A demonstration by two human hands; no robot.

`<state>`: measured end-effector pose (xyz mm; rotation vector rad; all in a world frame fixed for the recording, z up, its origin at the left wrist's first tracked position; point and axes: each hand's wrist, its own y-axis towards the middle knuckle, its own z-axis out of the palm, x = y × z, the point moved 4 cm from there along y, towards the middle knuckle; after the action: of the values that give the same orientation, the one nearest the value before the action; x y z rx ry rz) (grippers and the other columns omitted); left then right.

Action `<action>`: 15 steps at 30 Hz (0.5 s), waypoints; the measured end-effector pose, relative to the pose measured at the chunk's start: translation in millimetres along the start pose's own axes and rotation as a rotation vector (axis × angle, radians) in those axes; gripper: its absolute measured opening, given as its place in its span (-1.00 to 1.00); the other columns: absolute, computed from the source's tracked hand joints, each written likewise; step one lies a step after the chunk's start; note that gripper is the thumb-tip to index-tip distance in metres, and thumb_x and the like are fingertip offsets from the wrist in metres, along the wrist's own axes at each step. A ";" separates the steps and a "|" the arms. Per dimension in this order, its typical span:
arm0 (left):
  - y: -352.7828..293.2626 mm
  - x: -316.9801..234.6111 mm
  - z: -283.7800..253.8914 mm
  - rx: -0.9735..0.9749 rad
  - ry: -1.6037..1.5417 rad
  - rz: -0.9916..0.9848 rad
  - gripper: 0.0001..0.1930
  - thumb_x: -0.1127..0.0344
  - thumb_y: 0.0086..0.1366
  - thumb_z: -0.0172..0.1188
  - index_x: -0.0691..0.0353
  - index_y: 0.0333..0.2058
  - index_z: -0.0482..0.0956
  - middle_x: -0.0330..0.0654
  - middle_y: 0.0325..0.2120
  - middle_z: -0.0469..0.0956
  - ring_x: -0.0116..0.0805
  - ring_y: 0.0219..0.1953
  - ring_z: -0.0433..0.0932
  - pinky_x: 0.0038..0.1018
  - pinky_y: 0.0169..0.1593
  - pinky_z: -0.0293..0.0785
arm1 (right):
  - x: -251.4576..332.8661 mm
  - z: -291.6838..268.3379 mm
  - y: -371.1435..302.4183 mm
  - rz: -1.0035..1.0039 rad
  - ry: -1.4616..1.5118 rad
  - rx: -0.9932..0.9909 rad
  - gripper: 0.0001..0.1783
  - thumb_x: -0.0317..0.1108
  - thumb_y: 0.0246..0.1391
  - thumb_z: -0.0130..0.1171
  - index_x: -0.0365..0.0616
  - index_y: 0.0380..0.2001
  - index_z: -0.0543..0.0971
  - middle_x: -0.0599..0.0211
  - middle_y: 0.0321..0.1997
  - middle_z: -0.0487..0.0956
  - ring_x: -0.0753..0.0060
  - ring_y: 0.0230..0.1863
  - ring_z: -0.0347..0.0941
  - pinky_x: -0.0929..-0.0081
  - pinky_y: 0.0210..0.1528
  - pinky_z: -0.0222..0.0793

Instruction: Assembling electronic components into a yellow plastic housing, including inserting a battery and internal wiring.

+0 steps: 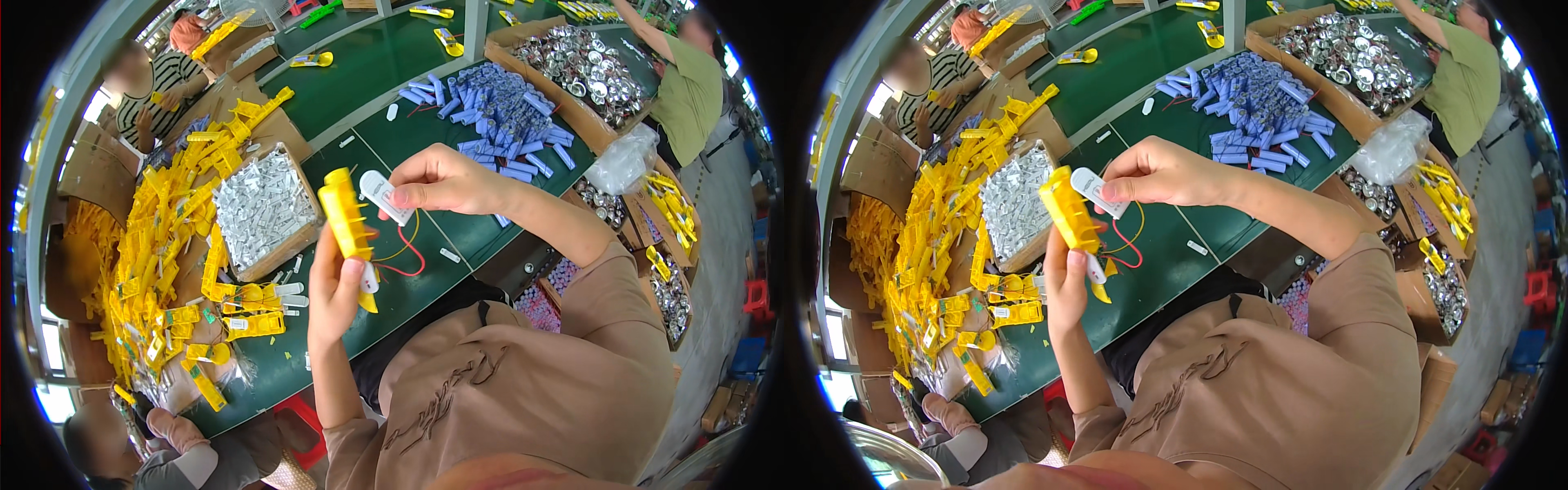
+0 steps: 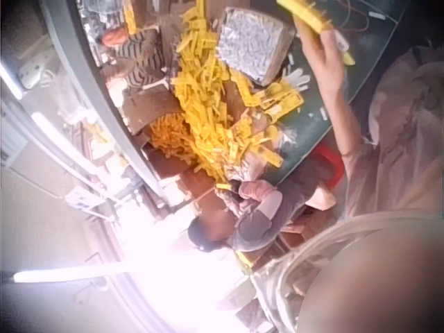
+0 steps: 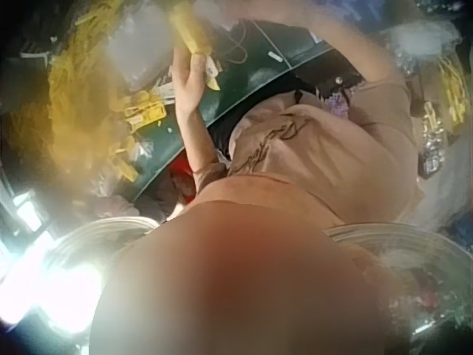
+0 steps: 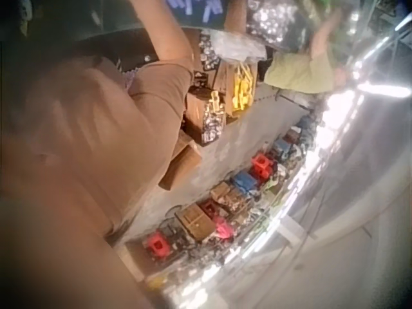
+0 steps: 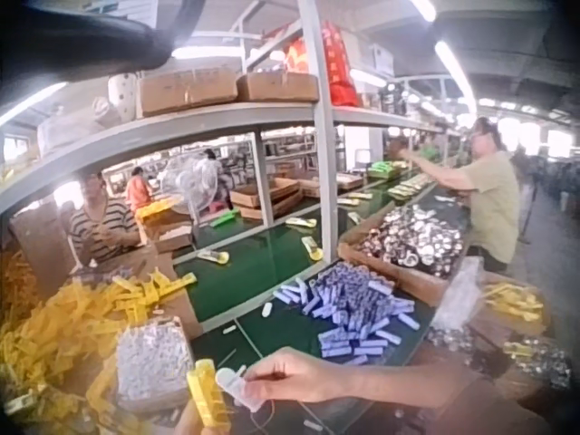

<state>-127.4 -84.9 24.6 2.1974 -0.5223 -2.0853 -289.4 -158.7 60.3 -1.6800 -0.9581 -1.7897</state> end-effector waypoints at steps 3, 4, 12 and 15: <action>3.8 2.9 12.6 0.006 0.024 -0.006 -0.48 0.25 0.24 -0.15 0.33 0.14 0.05 -0.14 -0.20 0.41 -0.50 -0.31 0.39 -0.61 -0.26 0.33 | -5.9 -3.9 1.5 0.001 -0.089 -0.019 -0.69 -0.17 0.07 0.03 -0.23 -0.51 0.51 0.59 -0.63 0.38 0.88 -0.61 0.14 0.80 -0.62 0.04; 4.6 1.7 14.9 0.005 0.034 -0.026 -0.48 0.26 0.24 -0.15 0.32 0.15 0.05 -0.15 -0.21 0.41 -0.49 -0.31 0.39 -0.60 -0.24 0.33 | -17.4 -5.5 2.1 -0.001 0.002 -0.080 -0.69 -0.16 0.07 0.03 -0.23 -0.46 0.51 0.57 -0.60 0.40 0.85 -0.57 0.22 0.83 -0.59 0.09; -4.5 -3.4 15.8 -0.067 0.421 -0.132 -0.39 0.34 0.17 -0.06 0.28 0.18 -0.03 0.00 -0.18 0.38 -0.22 -0.24 0.42 -0.46 -0.14 0.31 | -30.7 5.2 15.6 -0.108 0.020 -0.386 -0.56 -0.08 0.16 -0.19 -0.16 -0.63 0.41 0.57 -0.67 0.25 0.78 -0.62 0.07 0.72 -0.61 -0.06; -10.3 2.3 14.9 -0.053 0.405 -0.069 -0.41 0.34 0.17 -0.05 0.28 0.17 0.00 0.01 -0.17 0.38 -0.20 -0.23 0.42 -0.45 -0.11 0.30 | -24.5 1.5 15.1 -0.418 -0.271 -0.587 -0.56 -0.13 0.19 -0.35 -0.19 -0.52 0.41 0.53 -0.62 0.22 0.71 -0.60 0.05 0.67 -0.53 -0.01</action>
<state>-140.0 -73.2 18.4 2.5400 -0.3536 -1.5876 -274.2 -169.6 38.4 -2.2533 -1.0151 -2.3234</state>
